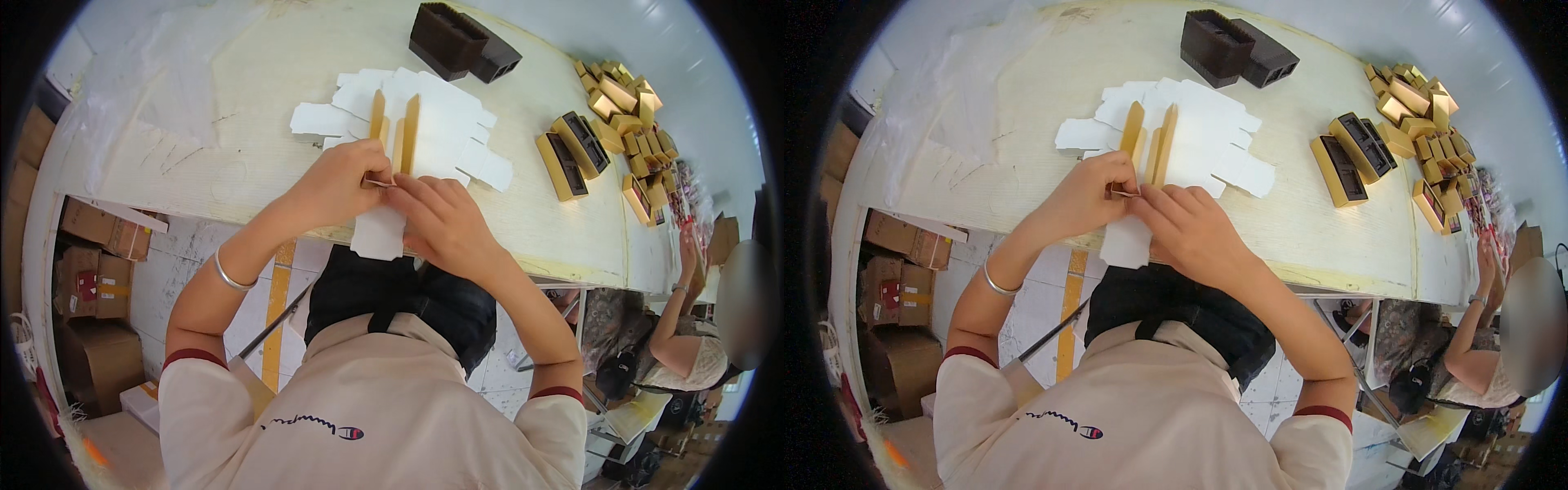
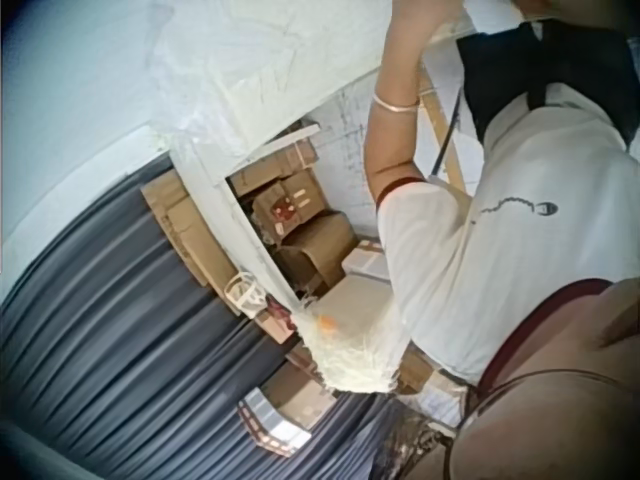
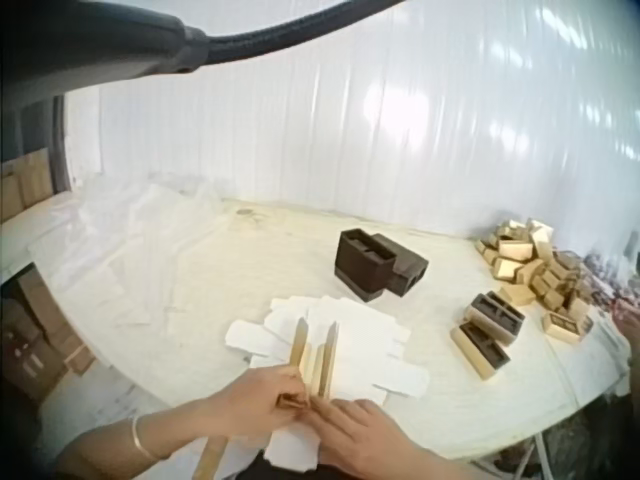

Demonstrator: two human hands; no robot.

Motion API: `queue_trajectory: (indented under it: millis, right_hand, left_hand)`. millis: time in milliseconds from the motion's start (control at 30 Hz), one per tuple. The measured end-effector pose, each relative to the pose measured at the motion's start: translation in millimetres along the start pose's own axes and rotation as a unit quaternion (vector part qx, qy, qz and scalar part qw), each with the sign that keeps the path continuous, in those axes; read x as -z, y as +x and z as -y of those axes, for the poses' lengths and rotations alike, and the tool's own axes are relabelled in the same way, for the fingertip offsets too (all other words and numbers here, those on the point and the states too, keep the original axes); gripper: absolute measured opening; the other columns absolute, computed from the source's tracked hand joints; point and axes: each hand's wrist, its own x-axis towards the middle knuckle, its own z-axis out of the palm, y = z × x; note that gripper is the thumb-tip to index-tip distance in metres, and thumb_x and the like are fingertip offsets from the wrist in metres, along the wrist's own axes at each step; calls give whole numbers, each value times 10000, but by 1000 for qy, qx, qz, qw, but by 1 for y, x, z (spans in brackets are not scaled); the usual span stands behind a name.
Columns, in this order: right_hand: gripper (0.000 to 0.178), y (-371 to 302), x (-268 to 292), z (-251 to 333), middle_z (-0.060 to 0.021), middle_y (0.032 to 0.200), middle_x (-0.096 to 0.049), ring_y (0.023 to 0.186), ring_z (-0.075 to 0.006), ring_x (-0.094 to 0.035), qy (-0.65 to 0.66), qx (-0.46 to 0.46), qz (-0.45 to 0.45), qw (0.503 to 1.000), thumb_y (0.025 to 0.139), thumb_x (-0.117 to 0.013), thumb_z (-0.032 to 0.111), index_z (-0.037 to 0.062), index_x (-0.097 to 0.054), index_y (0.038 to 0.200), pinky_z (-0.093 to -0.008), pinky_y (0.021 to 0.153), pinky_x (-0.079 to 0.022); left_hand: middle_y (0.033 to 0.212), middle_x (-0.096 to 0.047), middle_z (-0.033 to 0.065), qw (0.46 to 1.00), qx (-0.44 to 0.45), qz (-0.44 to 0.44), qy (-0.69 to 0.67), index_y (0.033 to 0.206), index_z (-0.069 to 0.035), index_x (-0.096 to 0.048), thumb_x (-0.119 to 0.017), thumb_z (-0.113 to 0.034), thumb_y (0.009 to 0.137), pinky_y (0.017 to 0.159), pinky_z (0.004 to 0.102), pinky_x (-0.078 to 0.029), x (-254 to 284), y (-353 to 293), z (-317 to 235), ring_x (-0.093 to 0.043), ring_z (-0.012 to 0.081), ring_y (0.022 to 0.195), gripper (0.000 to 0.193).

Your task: The person folds flat cardboard pieces into small rectangular boxes and inserts black plastic trays into them. They repeat this process multiple times, stacking the finished boxes on the table.

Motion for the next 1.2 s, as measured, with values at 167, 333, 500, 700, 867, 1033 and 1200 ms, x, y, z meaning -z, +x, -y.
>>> queue_trajectory:
  millis: [167,333,500,700,867,1033,1200]
  right_hand:
    - [549,15,-10,-11,-50,792,-588,793,-179,-533,259,-184,-110,942,775,-689,-8,56,-461,1271,-304,731,-420]
    - [507,16,-21,-17,-63,898,-565,731,-134,-498,383,-224,-157,882,825,-648,-32,89,-442,1272,-263,668,-417]
    - [325,15,-22,-17,-98,1110,-527,781,-181,-518,-32,-80,-184,979,743,-687,-2,46,-580,1046,-325,672,-413]
    - [176,16,-14,-19,-55,903,-583,753,-217,-524,-87,-44,-63,993,736,-697,128,49,-621,873,-333,682,-381]
    - [112,29,-4,-33,-96,792,-579,737,-279,-567,87,-111,53,989,749,-689,104,50,-647,837,-370,681,-411]
    - [130,28,24,-64,-101,906,-625,905,-272,-568,98,-73,-26,992,759,-708,106,46,-668,867,-390,761,-442]
    - [56,26,50,-80,-58,849,-643,851,-229,-554,-152,-72,20,986,759,-685,111,68,-649,762,-346,757,-418]
  left_hand:
    - [776,-487,11,951,166,130,-225,908,-33,-550,-586,-218,935,590,247,-395,22,9,13,-433,116,630,191]
    - [878,-512,1,952,164,46,-255,975,-69,-513,-531,-215,969,566,214,-395,13,5,-4,-436,76,644,148]
    - [1039,-507,37,977,80,-42,-193,987,-62,-495,-534,-163,958,550,215,-405,-1,6,-3,-455,81,650,112]
    - [1005,-525,71,996,21,-83,-36,888,0,-577,-582,-118,915,599,280,-430,-14,-3,-2,-507,140,665,121]
    - [818,-550,84,997,9,-55,46,872,4,-608,-669,-61,822,625,316,-429,-10,-4,-12,-535,210,682,103]
    - [884,-602,91,992,-106,1,74,866,-17,-627,-702,-34,743,724,331,-454,28,-2,-7,-549,249,810,146]
    - [1221,-561,72,919,-209,-139,302,1013,-97,-637,-726,-78,718,835,328,-464,57,11,-10,-550,239,951,308]
